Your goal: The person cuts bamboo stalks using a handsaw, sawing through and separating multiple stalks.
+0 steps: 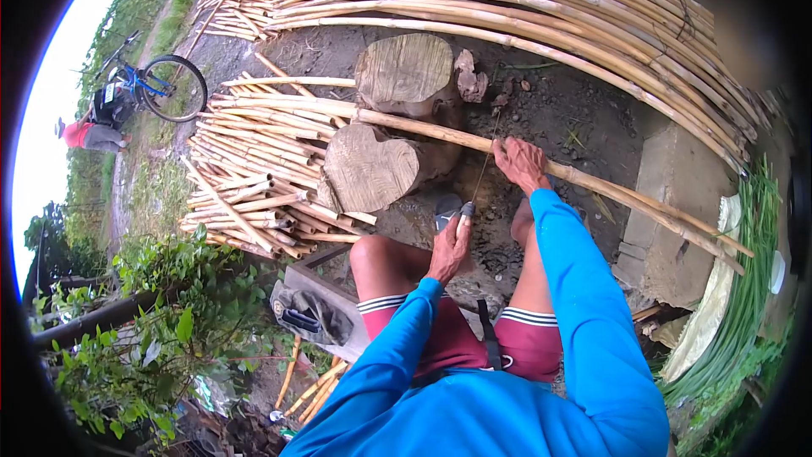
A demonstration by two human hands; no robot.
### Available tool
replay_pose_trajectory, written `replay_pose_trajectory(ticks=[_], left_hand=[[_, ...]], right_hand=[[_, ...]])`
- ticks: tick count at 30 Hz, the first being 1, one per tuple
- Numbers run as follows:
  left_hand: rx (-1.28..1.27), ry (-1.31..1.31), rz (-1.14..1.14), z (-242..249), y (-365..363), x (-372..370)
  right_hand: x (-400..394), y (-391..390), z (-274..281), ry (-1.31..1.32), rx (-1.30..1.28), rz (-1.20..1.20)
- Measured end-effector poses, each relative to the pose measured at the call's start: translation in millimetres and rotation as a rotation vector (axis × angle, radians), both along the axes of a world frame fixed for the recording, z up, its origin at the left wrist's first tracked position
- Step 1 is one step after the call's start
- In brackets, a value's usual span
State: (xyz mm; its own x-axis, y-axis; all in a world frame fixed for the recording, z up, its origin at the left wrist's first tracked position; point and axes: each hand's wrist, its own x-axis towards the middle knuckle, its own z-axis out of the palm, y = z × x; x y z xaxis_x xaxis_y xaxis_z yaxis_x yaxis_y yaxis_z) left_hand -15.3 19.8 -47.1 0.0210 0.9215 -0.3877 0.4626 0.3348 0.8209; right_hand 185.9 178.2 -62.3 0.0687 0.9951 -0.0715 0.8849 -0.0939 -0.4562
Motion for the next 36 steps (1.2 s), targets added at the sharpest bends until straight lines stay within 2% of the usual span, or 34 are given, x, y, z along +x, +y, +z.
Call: replay_pose_trajectory(ticks=[5, 8, 9, 12, 14, 17, 20, 21, 27, 30, 32, 36], left_hand=[[-0.043, -0.065, 0.033, -16.4, -2.1, 0.8], [-0.021, -0.133, 0.033, -27.5, -3.6, 1.3], [-0.043, -0.099, 0.029, -28.5, -3.5, 1.4], [-0.095, -0.196, 0.122, -15.4, -4.7, 12.2], [0.000, -0.180, 0.080, -4.9, -3.7, 16.3], [-0.089, -0.204, 0.122, -10.6, -1.5, 10.9], [-0.056, -0.190, 0.101, -11.9, -1.7, 8.0], [-0.061, -0.195, 0.092, -12.9, -1.5, 7.2], [-0.095, -0.222, 0.093, -5.2, -1.3, 11.2], [-0.042, -0.164, 0.084, -17.1, -1.1, 5.9], [-0.042, -0.163, 0.077, -17.1, -2.0, 5.2], [-0.065, -0.160, 0.077, -19.9, -1.5, 2.4]], right_hand=[[2.0, -1.1, -1.7, 0.062, 0.051, -0.013], [1.0, -6.2, -22.1, 0.079, 0.245, -0.046], [2.4, -6.5, -10.7, 0.074, 0.142, -0.045], [-3.5, -9.5, -30.8, 0.064, 0.218, -0.150], [4.1, -7.3, 0.5, 0.081, -0.054, -0.076], [0.9, -4.4, -8.3, 0.036, -0.016, -0.073], [-1.5, -2.9, -8.6, 0.018, -0.065, -0.078], [-2.9, -4.7, -9.5, -0.005, 0.101, -0.125], [-6.6, -3.9, -22.4, 0.040, 0.145, -0.165], [-6.6, -4.6, -23.4, 0.070, 0.116, -0.161], [-9.4, -5.8, -25.3, 0.024, 0.240, -0.200], [-4.2, -5.9, -15.9, 0.047, 0.156, -0.162]])
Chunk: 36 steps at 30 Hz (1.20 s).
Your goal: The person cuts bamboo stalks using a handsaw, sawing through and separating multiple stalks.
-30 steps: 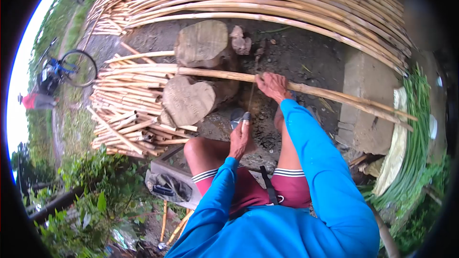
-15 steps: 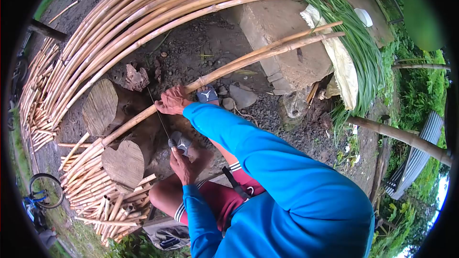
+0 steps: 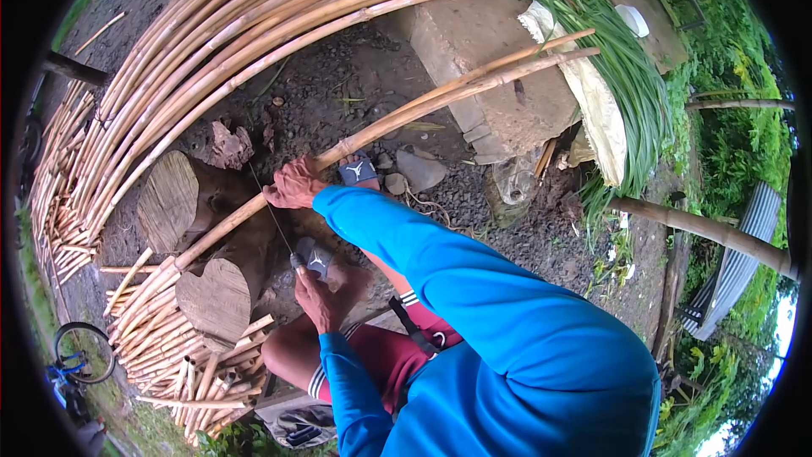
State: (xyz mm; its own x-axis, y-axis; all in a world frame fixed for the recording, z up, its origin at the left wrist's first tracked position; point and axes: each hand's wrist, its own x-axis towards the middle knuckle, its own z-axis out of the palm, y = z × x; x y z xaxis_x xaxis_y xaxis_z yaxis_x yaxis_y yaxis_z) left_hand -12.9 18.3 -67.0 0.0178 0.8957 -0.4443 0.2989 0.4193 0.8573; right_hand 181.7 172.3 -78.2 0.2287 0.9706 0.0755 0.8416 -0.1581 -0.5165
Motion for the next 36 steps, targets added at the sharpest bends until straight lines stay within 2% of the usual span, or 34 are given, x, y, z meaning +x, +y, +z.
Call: replay_pose_trajectory(ticks=[15, 16, 17, 18, 21, 24, 29, 33, 36], left_hand=[[0.003, 0.003, -0.034, 4.5, 1.1, -1.2], [0.004, 0.002, -0.038, 4.7, 1.1, -1.5], [-0.117, -0.083, 0.036, 11.1, 1.4, 1.2], [-0.239, -0.169, 0.111, 16.9, 1.7, 4.6], [-0.375, -0.183, 0.205, 23.0, 5.6, 11.6], [-0.375, -0.165, 0.239, 24.1, 6.3, 14.8], [-0.374, -0.192, 0.241, 18.4, 5.4, 9.0], [-0.325, -0.201, 0.199, 10.2, 5.2, -0.1], [-0.180, -0.173, 0.145, -9.6, -0.6, -7.7]], right_hand=[[2.6, 0.9, 3.4, -0.042, -0.005, 0.001], [4.4, 2.9, 5.0, 0.041, -0.139, 0.049], [6.4, 4.0, 2.4, 0.123, -0.274, 0.096], [8.2, 3.1, -0.6, 0.121, -0.274, 0.092], [12.7, -3.8, 0.6, 0.098, -0.172, 0.164], [16.3, -12.5, -4.9, 0.018, -0.047, 0.181], [18.3, -7.1, -16.3, 0.090, -0.093, 0.196], [19.7, -4.4, 11.8, 0.046, -0.248, 0.179], [20.5, -7.5, 24.0, 0.044, -0.191, 0.179]])
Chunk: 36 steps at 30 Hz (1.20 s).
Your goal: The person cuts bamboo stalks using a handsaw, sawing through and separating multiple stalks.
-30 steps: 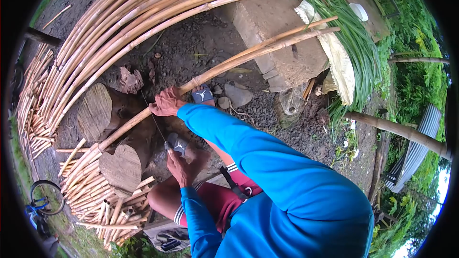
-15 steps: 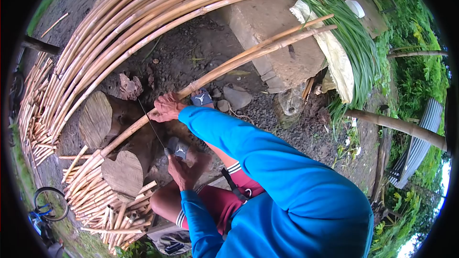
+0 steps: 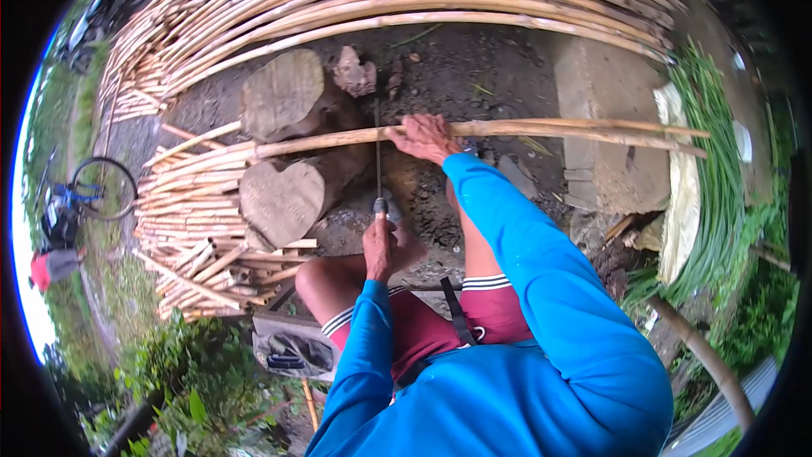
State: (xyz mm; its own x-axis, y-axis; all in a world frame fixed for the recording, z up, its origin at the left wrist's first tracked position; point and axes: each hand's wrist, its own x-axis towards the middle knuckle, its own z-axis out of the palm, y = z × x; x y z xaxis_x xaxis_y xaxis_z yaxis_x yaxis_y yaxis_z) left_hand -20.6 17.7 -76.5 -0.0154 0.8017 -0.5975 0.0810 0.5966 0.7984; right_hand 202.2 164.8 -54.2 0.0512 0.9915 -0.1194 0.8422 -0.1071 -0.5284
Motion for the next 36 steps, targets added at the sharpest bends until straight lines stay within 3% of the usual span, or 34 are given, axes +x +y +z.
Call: replay_pose_trajectory(ticks=[5, 10, 20, 23, 27, 32, 34, 35, 36], left_hand=[[0.109, 0.194, -0.107, 2.5, -4.5, 1.4], [0.132, 0.202, -0.219, 19.9, -1.4, 9.1], [0.100, 0.084, -0.157, 14.6, -9.8, 22.7], [0.204, 0.177, -0.144, 10.3, -11.9, 22.1], [0.124, 0.222, -0.159, 36.3, -7.7, 20.1], [0.165, 0.199, -0.121, 14.7, -11.4, 13.7], [0.083, 0.128, -0.088, 29.8, -9.5, 21.2], [0.070, 0.090, -0.084, 15.5, -11.9, 14.9], [0.062, 0.059, -0.071, 0.5, -13.5, 12.6]], right_hand=[[1.3, -0.2, 4.6, 0.028, 0.025, 0.005], [14.7, 1.0, 19.5, -0.078, -0.162, 0.016], [23.5, -5.6, 21.8, -0.097, -0.204, 0.019], [23.1, -3.9, 6.8, -0.078, -0.076, 0.064], [0.0, 6.8, 10.5, -0.053, -0.099, 0.086], [-10.1, 10.3, 9.1, 0.008, -0.101, 0.050], [1.0, 3.9, 4.5, 0.042, -0.089, 0.150], [0.0, 3.5, -30.2, -0.020, 0.019, 0.149], [-0.6, 2.0, -13.8, 0.021, -0.024, 0.085]])
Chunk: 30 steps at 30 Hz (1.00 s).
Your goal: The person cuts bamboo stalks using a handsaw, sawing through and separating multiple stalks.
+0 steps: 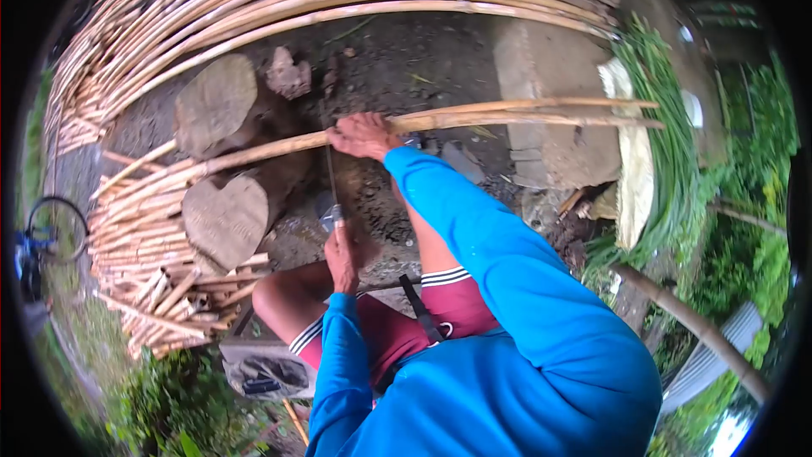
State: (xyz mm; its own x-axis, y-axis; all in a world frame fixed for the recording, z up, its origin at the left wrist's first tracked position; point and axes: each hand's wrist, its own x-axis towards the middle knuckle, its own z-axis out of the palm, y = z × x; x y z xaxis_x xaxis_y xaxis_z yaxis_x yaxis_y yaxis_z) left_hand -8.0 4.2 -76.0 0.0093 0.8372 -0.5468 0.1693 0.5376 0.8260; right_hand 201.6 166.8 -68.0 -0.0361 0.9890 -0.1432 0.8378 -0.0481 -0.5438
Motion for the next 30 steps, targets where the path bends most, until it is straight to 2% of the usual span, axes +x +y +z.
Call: replay_pose_trajectory(ticks=[2, 4, 6, 12, 13, 14, 15, 16, 18, 20, 22, 23, 24, 26, 28, 29, 30], left_hand=[[-0.131, -0.049, 0.045, 23.6, 4.2, 11.4], [-0.055, -0.027, 0.016, 17.2, 3.7, 12.2], [-0.078, -0.036, 0.007, 29.2, 4.9, 15.6], [-0.117, -0.020, 0.007, 14.3, 7.8, 4.5], [-0.114, -0.002, -0.026, 8.3, 6.9, 0.8], [-0.107, 0.022, -0.054, 2.8, 7.2, -3.9], [-0.085, 0.064, -0.064, -5.8, 7.6, -6.3], [-0.070, 0.107, -0.076, -9.6, 4.7, -8.3], [0.044, 0.182, -0.139, 1.1, 3.6, -2.4], [0.054, 0.141, -0.130, 3.6, -1.4, -0.1], [0.092, 0.160, -0.130, 10.4, -7.3, -0.1], [0.088, 0.144, -0.108, 19.8, -8.7, 0.6], [-0.075, 0.138, -0.080, 32.4, -13.1, -0.1], [0.020, 0.223, -0.104, 18.3, -29.5, -11.9], [0.060, 0.344, -0.135, 35.4, -31.6, -12.6], [-0.012, 0.354, -0.127, 38.6, -26.6, -10.9], [-0.094, 0.362, -0.119, 40.1, -23.5, -9.7]], right_hand=[[-4.5, 7.8, -5.0, -0.015, -0.069, -0.099], [-2.7, 4.2, -0.1, 0.014, 0.059, -0.112], [0.2, 4.0, 3.1, -0.009, 0.076, -0.046], [-1.7, 3.4, -6.2, 0.008, 0.103, -0.100], [1.2, -2.8, -21.4, -0.026, 0.346, 0.051], [-2.1, 3.4, -11.5, 0.059, 0.051, -0.102], [-0.4, 4.3, 3.7, 0.053, -0.020, -0.090], [-2.1, 6.3, -7.5, 0.042, 0.035, -0.086], [0.8, 5.8, 3.9, 0.017, 0.046, -0.027], [1.3, 6.7, -1.6, 0.014, 0.109, 0.037], [0.2, 4.9, 7.6, 0.012, 0.085, -0.028], [-1.6, 3.6, 3.0, 0.020, 0.094, -0.012], [-3.0, 3.9, -0.7, 0.001, 0.100, -0.025], [-4.8, 4.3, 3.0, -0.030, 0.150, -0.081], [-5.9, 2.7, 5.0, -0.053, 0.197, -0.092], [-7.8, 2.8, -10.7, -0.087, 0.308, -0.086], [-7.6, 4.7, -14.6, -0.072, 0.277, -0.070]])
